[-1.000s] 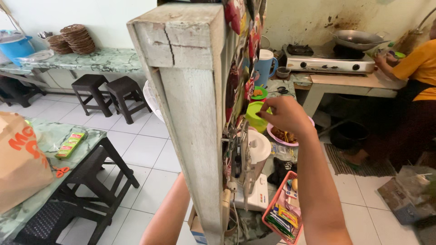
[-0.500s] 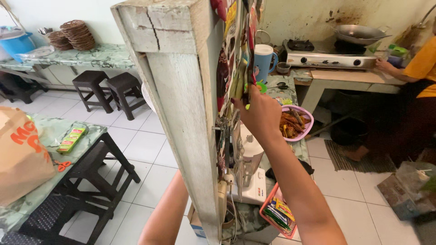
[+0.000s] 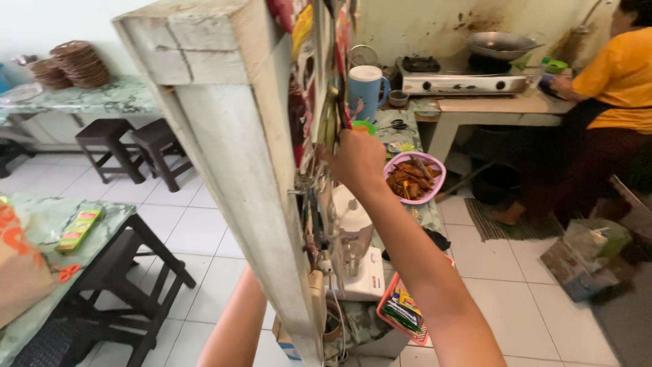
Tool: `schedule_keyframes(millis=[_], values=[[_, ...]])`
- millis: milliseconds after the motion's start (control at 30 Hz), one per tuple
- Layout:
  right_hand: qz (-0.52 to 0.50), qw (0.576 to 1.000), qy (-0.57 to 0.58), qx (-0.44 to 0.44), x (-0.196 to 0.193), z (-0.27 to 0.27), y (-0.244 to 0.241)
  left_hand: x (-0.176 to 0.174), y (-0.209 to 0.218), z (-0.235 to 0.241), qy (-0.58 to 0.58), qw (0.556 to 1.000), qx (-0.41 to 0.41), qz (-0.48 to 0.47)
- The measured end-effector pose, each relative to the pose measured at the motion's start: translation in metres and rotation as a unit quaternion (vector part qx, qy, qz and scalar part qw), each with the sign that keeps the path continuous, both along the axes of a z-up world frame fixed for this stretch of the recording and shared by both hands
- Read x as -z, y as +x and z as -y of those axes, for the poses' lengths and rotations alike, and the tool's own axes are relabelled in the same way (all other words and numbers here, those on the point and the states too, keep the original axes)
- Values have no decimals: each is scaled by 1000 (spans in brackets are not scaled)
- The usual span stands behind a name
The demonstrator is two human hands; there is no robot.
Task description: The person takes strips of coffee and beverage sachets from a bag and hangs them on a wall display, arranging them alongside other existing strips.
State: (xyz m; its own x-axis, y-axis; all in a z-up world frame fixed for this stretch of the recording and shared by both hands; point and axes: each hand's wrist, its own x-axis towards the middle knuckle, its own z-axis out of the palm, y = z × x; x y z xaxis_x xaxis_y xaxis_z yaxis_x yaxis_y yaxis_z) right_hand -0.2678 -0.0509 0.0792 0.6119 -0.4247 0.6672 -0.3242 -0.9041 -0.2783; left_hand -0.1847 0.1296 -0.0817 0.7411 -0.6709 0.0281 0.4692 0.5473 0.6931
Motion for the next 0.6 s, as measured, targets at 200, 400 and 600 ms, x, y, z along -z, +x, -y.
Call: schedule_keyframes(millis=[200, 400, 600], values=[[-19, 1000, 10, 22, 2, -1, 8, 7, 3, -19, 16, 1000, 13, 4], [53, 997, 46, -25, 7, -9, 5, -2, 4, -19, 15, 1000, 19, 5], [109, 991, -27, -69, 14, -19, -5, -6, 6, -11, 6, 1000, 20, 3]])
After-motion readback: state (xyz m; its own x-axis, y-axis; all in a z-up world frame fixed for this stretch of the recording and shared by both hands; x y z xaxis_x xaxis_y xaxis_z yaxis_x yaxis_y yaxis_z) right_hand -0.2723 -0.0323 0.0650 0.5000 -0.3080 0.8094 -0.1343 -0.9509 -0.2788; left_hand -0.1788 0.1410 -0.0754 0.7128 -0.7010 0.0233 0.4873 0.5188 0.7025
